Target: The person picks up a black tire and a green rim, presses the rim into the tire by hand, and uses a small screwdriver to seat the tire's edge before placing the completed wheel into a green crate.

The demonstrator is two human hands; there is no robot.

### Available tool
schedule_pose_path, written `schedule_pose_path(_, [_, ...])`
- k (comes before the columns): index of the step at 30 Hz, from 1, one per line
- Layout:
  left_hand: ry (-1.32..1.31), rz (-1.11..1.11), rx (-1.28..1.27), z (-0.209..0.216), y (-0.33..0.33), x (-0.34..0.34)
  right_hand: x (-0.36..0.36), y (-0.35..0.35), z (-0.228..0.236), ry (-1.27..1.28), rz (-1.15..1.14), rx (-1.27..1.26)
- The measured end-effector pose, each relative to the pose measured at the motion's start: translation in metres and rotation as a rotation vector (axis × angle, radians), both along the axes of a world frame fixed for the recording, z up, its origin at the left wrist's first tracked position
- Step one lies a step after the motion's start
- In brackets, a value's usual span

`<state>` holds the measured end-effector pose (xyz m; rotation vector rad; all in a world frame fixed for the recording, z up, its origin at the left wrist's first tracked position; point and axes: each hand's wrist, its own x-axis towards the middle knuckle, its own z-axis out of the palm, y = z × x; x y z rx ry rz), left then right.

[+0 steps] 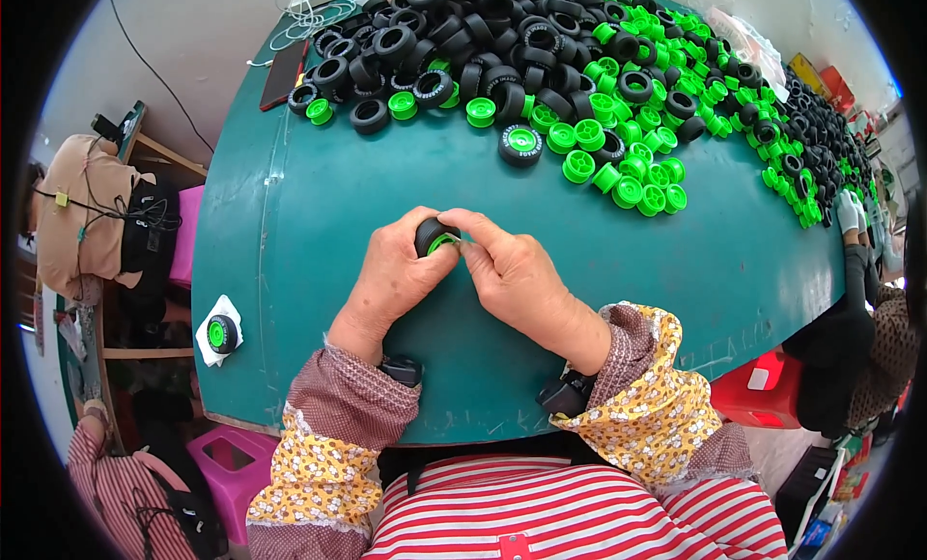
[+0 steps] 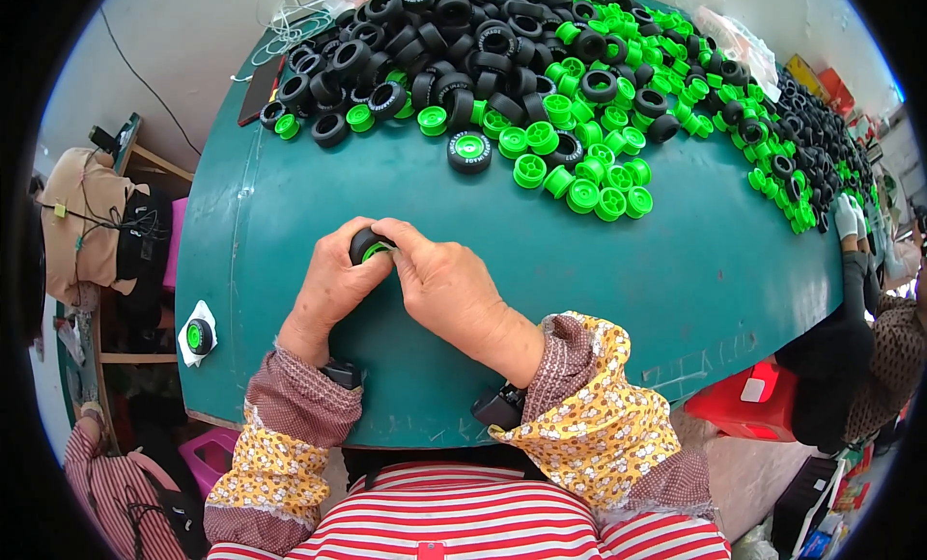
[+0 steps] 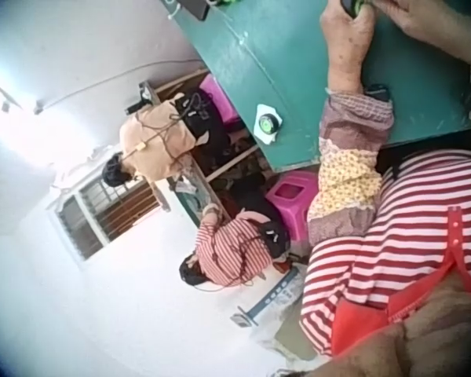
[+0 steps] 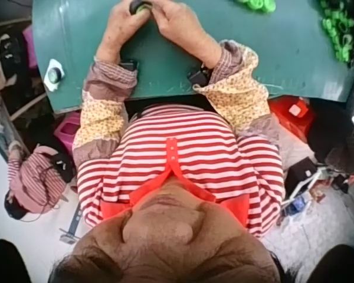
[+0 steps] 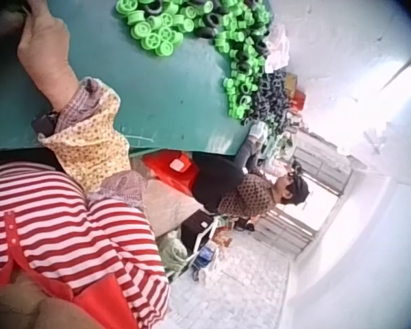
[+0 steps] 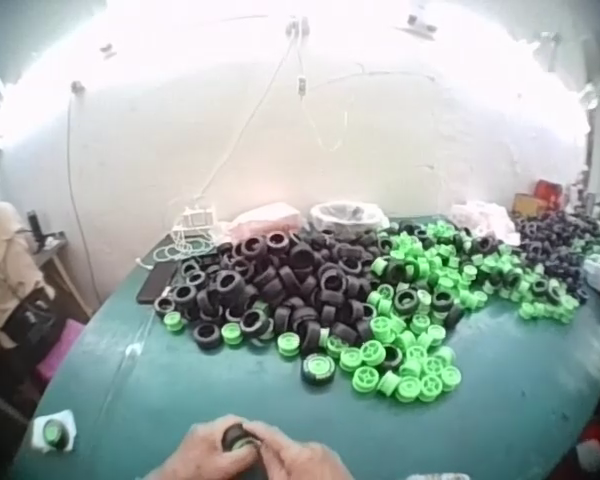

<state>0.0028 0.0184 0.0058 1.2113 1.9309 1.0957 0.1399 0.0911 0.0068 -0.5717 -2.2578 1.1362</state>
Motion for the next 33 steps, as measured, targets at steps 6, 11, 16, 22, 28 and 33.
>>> schedule_pose_path(6, [0.001,0.118,0.306,0.001,0.000,0.012,-0.001,0.004,-0.001,0.002,-0.018,-0.166])
schedule_pose_path(11, [0.015,-0.001,0.151,0.002,-0.003,0.003,-0.001,-0.005,-0.001,0.080,-0.044,0.117])
schedule_pose_path(16, [0.069,0.000,0.153,-0.004,-0.001,0.002,-0.001,-0.004,0.004,-0.015,0.002,0.004])
schedule_pose_path(22, [0.086,0.134,0.387,-0.005,0.002,0.012,-0.002,0.001,-0.002,-0.025,-0.041,-0.170])
schedule_pose_path(28, [0.105,0.026,0.245,-0.003,0.000,0.005,0.001,-0.005,0.001,0.018,-0.036,0.233])
schedule_pose_path(33, [0.123,0.008,0.089,-0.006,0.000,0.005,-0.002,0.000,-0.007,-0.021,-0.021,0.016])
